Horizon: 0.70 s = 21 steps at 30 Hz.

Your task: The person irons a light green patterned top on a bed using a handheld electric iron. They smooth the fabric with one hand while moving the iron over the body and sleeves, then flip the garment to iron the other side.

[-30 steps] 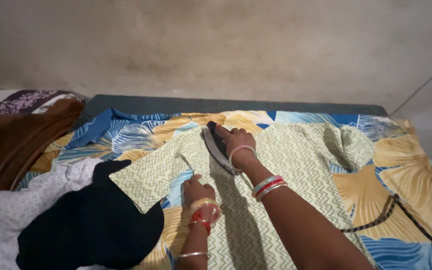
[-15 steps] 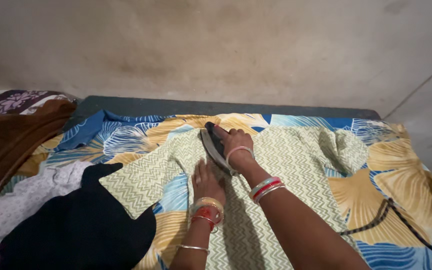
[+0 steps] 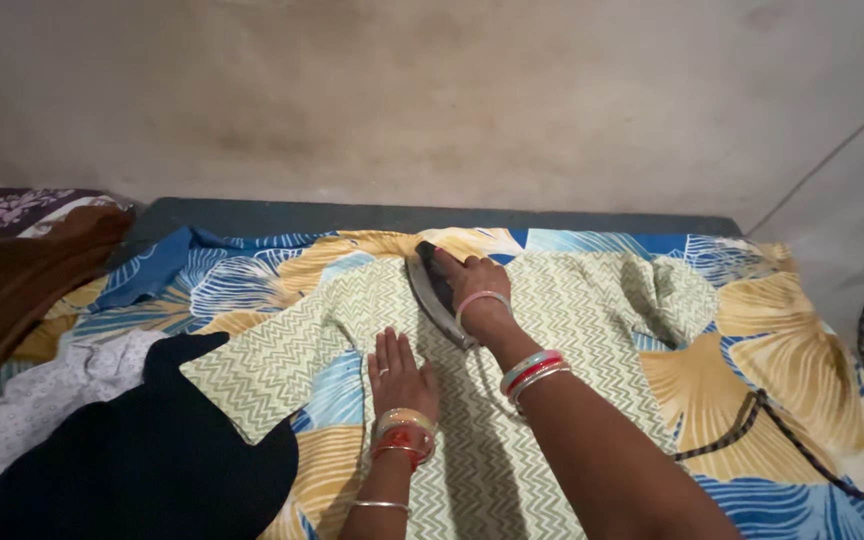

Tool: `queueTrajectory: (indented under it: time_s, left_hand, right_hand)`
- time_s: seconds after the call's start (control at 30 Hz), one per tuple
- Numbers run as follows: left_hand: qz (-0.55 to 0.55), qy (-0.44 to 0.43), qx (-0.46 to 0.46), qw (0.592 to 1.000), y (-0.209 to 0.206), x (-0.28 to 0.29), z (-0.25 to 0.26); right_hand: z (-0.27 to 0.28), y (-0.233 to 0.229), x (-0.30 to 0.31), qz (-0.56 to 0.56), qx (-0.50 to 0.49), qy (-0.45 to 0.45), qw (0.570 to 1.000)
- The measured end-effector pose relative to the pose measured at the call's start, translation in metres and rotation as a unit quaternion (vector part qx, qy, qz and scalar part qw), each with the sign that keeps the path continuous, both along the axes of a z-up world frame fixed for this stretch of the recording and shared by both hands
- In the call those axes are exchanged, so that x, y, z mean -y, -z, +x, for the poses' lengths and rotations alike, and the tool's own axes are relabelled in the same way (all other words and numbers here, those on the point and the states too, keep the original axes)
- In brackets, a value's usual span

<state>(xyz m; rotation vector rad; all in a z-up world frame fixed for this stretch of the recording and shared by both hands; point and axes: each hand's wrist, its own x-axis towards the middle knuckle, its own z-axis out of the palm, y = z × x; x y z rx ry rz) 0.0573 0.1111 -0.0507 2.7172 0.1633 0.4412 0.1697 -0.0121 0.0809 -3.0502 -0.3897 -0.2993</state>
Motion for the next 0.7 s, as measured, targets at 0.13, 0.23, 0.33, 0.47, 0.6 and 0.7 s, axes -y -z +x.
queueTrajectory:
  time_s: [0.13, 0.23, 0.33, 0.47, 0.6, 0.7]
  left_hand:
    - [0.024, 0.037, -0.061, 0.997, -0.022, 0.0, -0.01]
    - [0.075, 0.06, -0.1, 0.99, -0.033, -0.002, -0.013]
    - [0.07, 0.063, -0.111, 0.989, -0.033, -0.002, -0.015]
    - [0.057, 0.04, -0.091, 0.993, -0.031, 0.007, -0.014]
    - [0.051, 0.07, -0.092, 0.992, -0.033, 0.027, -0.019]
    - [0.062, 0.112, -0.048, 0.991, -0.033, 0.041, -0.023]
  right_hand:
    - [0.008, 0.006, -0.002, 0.014, 0.029, 0.013, 0.999]
    - [0.014, 0.003, 0.001, 0.027, 0.004, 0.028, 0.999]
    - [0.008, -0.002, 0.011, 0.014, -0.008, 0.04, 0.999]
    - [-0.006, -0.003, 0.036, -0.009, -0.016, 0.054, 0.998]
    - [-0.015, -0.001, 0.052, -0.01, -0.015, 0.063, 0.998]
    - [-0.011, 0.002, 0.057, -0.035, -0.015, 0.066, 0.997]
